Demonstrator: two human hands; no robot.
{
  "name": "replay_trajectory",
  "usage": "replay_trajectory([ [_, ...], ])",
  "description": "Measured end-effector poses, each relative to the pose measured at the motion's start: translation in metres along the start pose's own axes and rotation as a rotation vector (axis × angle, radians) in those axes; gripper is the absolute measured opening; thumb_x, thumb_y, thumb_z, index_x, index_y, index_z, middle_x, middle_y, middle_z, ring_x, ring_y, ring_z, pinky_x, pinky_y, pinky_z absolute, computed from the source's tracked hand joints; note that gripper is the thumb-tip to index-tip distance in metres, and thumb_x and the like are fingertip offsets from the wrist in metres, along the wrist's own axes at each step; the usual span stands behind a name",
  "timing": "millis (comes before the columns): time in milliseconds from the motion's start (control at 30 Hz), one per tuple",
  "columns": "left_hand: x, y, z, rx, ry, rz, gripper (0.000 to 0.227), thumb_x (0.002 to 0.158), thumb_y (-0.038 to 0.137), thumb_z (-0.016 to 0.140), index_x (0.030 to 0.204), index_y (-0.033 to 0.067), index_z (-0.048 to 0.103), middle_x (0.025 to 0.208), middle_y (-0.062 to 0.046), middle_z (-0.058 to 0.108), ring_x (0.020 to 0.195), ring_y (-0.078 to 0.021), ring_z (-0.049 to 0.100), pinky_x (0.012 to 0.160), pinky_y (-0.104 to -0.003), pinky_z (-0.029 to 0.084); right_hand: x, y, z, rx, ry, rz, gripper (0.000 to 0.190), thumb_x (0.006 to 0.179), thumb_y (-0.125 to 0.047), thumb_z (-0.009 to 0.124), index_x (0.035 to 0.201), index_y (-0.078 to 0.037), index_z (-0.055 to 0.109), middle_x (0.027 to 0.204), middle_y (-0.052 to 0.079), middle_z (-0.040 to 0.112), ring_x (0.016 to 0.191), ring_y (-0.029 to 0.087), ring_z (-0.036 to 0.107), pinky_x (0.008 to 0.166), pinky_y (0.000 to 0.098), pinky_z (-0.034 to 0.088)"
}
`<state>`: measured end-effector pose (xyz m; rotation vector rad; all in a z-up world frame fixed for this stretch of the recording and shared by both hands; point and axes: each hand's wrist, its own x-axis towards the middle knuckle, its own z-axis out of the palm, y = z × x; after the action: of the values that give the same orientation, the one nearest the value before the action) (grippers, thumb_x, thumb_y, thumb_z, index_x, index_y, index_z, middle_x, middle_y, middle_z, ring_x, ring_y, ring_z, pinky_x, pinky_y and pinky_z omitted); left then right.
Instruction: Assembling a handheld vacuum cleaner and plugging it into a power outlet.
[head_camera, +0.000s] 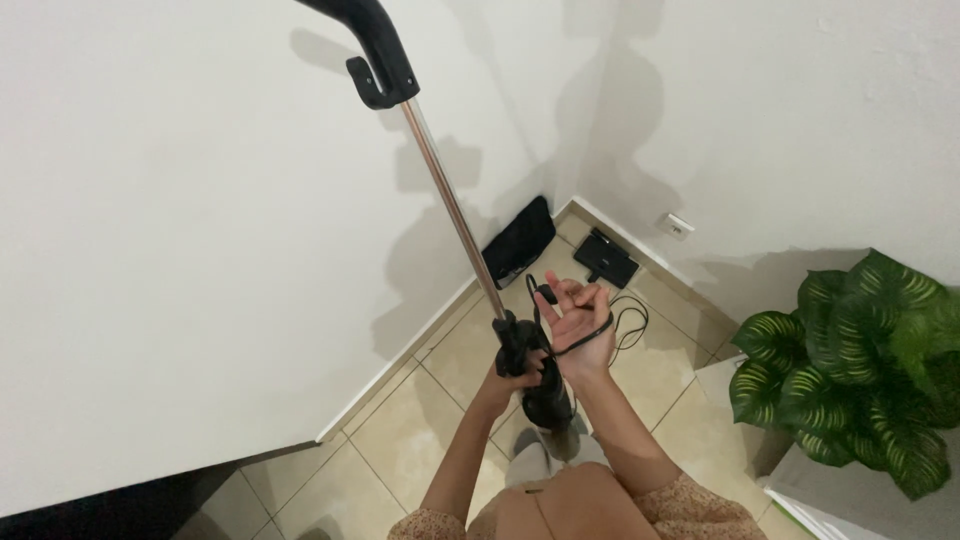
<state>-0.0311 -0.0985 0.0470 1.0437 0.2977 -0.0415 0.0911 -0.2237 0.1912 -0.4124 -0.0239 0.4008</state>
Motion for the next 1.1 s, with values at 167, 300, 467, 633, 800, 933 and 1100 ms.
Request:
replay_trajectory([
  [167, 0.003, 0.009, 0.013, 0.053, -0.029, 0.029, 0.027, 0.078, -0.001, 0.083, 0.102, 0.0051, 0.072, 0.108, -0.005, 0.071, 0.097, -0.0155, 0.066, 0.085, -0.033, 0.053, 0.030, -0.012, -0.043, -0.095, -0.020, -0.068, 0.021, 0.108, -0.028, 0.057, 0.098, -0.010, 0.053, 0.105, 0.006, 0.060, 0.115, 0.026, 0.057, 0.103, 0.0461, 0.048],
  [300, 0.016, -0.020, -0.021, 0.149, 0.129, 0.073, 0.019, 0.077, 0.004, 0.086, 0.091, 0.0026, 0.073, 0.097, -0.006, 0.074, 0.091, -0.0166, 0.070, 0.083, -0.036, 0.057, 0.048, -0.102, -0.021, -0.400, 0.065, -0.016, 0.056, 0.065, 0.007, 0.053, 0.117, -0.015, 0.057, 0.090, 0.002, 0.057, 0.091, 0.017, 0.058, 0.089, 0.0319, 0.051],
  [467, -0.010, -0.005, -0.057, 0.357, 0.249, 0.009, 0.015, 0.078, 0.008, 0.086, 0.087, 0.0013, 0.077, 0.086, -0.008, 0.076, 0.079, -0.0187, 0.070, 0.077, -0.037, 0.056, 0.090, -0.200, -0.172, -0.242, 0.139, -0.023, 0.029, 0.096, -0.006, 0.061, 0.124, -0.008, 0.055, 0.081, 0.000, 0.050, 0.071, 0.012, 0.046, 0.066, 0.0271, 0.042],
  [633, -0.047, -0.025, -0.121, 0.514, 0.282, -0.069, 0.018, 0.073, 0.009, 0.087, 0.087, 0.0016, 0.080, 0.079, -0.007, 0.078, 0.073, -0.0173, 0.073, 0.072, -0.035, 0.058, 0.122, -0.241, -0.203, -1.033, 0.448, 0.016, 0.033, 0.103, -0.009, 0.058, 0.134, -0.012, 0.048, 0.083, 0.003, 0.056, 0.063, 0.013, 0.041, 0.050, 0.0292, 0.033],
  [800, -0.058, -0.051, -0.154, 0.505, 0.411, -0.268, 0.020, 0.068, 0.006, 0.088, 0.084, -0.0017, 0.080, 0.070, -0.008, 0.074, 0.063, -0.0172, 0.067, 0.061, -0.032, 0.052, 0.170, -0.209, -0.294, -2.020, 0.110, 0.041, 0.110, 0.080, 0.018, 0.055, 0.167, -0.038, 0.017, 0.119, 0.020, 0.067, 0.088, 0.029, 0.064, 0.075, 0.0379, 0.052],
  [933, -0.029, -0.059, -0.132, 0.557, 0.514, -0.429, 0.017, 0.070, 0.009, 0.087, 0.084, -0.0006, 0.081, 0.069, -0.009, 0.071, 0.061, -0.0184, 0.064, 0.059, -0.033, 0.049, 0.210, -0.188, -0.347, -2.221, -0.026, 0.135, 0.124, 0.070, 0.022, 0.056, 0.168, -0.038, 0.008, 0.159, 0.026, 0.026, 0.113, 0.041, 0.055, 0.081, 0.0424, 0.046],
  [1100, 0.017, -0.088, -0.130, 0.410, 0.530, -0.442, 0.019, 0.065, 0.008, 0.085, 0.078, -0.0040, 0.078, 0.067, -0.011, 0.073, 0.063, -0.0222, 0.070, 0.063, -0.036, 0.055, 0.270, -0.185, -0.350, -1.920, 0.506, 0.613, 0.113, 0.090, 0.018, 0.051, 0.164, -0.028, -0.020, 0.171, 0.025, -0.009, 0.107, 0.044, 0.068, 0.066, 0.0478, 0.053],
])
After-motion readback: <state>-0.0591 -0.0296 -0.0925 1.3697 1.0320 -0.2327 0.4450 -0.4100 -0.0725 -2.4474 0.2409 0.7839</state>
